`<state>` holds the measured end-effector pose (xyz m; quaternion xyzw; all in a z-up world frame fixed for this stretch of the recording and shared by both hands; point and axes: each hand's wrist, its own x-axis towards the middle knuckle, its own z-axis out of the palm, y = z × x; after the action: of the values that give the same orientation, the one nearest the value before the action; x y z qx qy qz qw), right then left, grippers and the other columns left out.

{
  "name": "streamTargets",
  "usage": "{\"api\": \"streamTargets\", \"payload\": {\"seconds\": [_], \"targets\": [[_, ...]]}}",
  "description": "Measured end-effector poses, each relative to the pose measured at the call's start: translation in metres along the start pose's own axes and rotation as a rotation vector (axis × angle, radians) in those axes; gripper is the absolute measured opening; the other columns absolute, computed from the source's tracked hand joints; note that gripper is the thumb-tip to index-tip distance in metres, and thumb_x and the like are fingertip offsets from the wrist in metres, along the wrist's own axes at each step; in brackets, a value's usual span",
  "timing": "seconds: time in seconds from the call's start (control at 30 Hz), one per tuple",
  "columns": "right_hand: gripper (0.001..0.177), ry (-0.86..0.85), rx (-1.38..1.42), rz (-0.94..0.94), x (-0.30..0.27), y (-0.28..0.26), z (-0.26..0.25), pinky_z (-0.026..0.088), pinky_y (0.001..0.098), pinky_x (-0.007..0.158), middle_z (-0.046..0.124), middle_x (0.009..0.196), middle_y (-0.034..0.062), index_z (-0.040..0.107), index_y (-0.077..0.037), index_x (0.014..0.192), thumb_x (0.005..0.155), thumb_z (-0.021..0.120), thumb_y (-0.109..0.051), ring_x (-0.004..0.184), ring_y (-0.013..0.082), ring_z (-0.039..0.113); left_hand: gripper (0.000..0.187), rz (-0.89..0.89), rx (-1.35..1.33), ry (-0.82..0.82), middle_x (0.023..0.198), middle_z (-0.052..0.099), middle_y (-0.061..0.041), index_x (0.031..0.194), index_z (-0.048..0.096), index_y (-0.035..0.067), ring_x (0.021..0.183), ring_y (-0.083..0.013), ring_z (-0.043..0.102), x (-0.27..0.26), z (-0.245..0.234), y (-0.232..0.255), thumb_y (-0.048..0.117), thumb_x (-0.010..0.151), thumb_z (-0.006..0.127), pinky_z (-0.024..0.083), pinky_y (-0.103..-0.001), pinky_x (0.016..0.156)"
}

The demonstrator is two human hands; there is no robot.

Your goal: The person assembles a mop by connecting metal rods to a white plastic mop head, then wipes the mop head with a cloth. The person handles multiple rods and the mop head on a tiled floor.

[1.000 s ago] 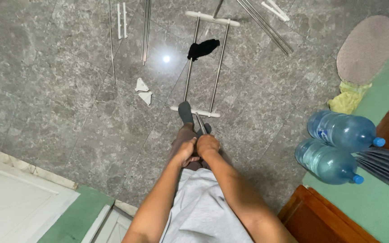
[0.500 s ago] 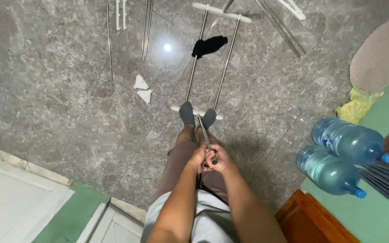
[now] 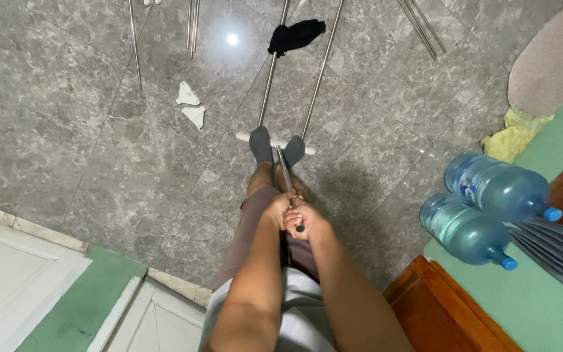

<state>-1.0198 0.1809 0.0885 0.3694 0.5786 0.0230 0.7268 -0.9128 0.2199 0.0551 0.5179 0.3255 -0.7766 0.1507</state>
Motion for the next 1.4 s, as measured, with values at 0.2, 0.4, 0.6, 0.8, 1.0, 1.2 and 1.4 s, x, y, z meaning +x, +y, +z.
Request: {"api": "streamTargets", "payload": {"seconds": [0.2, 0.4, 0.6, 0.8, 1.0, 1.2, 1.4], "targets": [[0.059, 0.342, -0.6, -0.17, -0.009, 0.014, 0.019, 0.024, 0.0224, 0.03, 0.033, 0.047, -0.0041, 0.038, -0.017, 0.062, 0.102, 0.043, -0.06, 0.033, 0.0078, 0.03, 0.035, 0.041, -0.165, -0.002, 0.047, 0.044, 0.003, 0.075, 0.063, 0.026, 0.031, -0.0121, 0.037, 0.003, 0.003, -0.016, 0.055, 0.091, 0.051, 0.032, -0.026, 0.027], [0.052, 0.434, -1.026, -0.308, 0.017, 0.01, 0.008, 0.032, 0.029, 0.032, 0.047, 0.047, -0.0002, 0.051, -0.013, 0.06, 0.103, 0.04, -0.04, 0.034, 0.0114, 0.043, 0.043, -0.014, -0.258, -0.043, 0.053, 0.049, -0.002, 0.073, 0.054, 0.017, 0.036, -0.0193, 0.042, -0.001, 0.004, -0.025, 0.056, 0.091, 0.053, 0.034, -0.034, 0.031], [0.051, -0.032, -0.308, -0.002, 0.018, 0.01, -0.019, 0.029, 0.0203, 0.031, 0.036, 0.048, -0.0052, 0.042, -0.016, 0.063, 0.105, 0.047, -0.044, 0.034, 0.0067, 0.035, 0.044, 0.046, 0.087, 0.065, 0.063, 0.055, -0.007, 0.084, 0.058, 0.01, 0.046, -0.0232, 0.05, 0.008, 0.002, 0.008, 0.053, 0.094, 0.051, 0.04, -0.038, 0.037], [0.043, -0.006, -0.289, -0.013, 0.014, -0.006, -0.018, 0.029, 0.0214, 0.032, 0.037, 0.051, -0.0046, 0.044, -0.017, 0.067, 0.106, 0.046, -0.034, 0.036, 0.0071, 0.035, 0.047, 0.122, 0.196, 0.149, 0.074, 0.062, -0.013, 0.096, 0.063, 0.004, 0.055, -0.027, 0.057, 0.011, 0.023, 0.015, 0.049, 0.097, 0.049, 0.047, -0.042, 0.044], [0.043, 0.54, -1.13, -0.37, 0.037, 0.009, 0.013, 0.028, 0.0228, 0.03, 0.038, 0.05, -0.0036, 0.046, -0.016, 0.064, 0.103, 0.049, -0.035, 0.035, 0.0081, 0.036, 0.05, 0.051, -0.29, -0.12, 0.074, 0.067, -0.013, 0.095, 0.064, 0.007, 0.058, -0.0292, 0.063, 0.001, 0.0, -0.014, 0.054, 0.096, 0.048, 0.051, -0.044, 0.046], [0.043, 0.105, -0.498, -0.079, 0.025, 0.009, -0.021, 0.027, 0.0242, 0.029, 0.039, 0.048, -0.0025, 0.047, -0.016, 0.061, 0.099, 0.052, -0.036, 0.033, 0.0091, 0.037, 0.043, 0.102, 0.025, 0.055, 0.072, 0.065, -0.011, 0.091, 0.063, 0.01, 0.055, -0.0282, 0.061, 0.008, 0.004, 0.003, 0.051, 0.096, 0.051, 0.049, -0.045, 0.044], [0.035, 0.097, -0.343, -0.123, 0.021, 0.0, -0.02, 0.027, 0.0215, 0.032, 0.039, 0.053, -0.0057, 0.05, -0.018, 0.068, 0.102, 0.047, -0.027, 0.036, 0.006, 0.034, 0.043, 0.128, 0.132, 0.09, 0.07, 0.064, -0.01, 0.09, 0.063, 0.01, 0.053, -0.0276, 0.06, 0.01, 0.022, 0.018, 0.051, 0.096, 0.051, 0.048, -0.044, 0.043]]}}
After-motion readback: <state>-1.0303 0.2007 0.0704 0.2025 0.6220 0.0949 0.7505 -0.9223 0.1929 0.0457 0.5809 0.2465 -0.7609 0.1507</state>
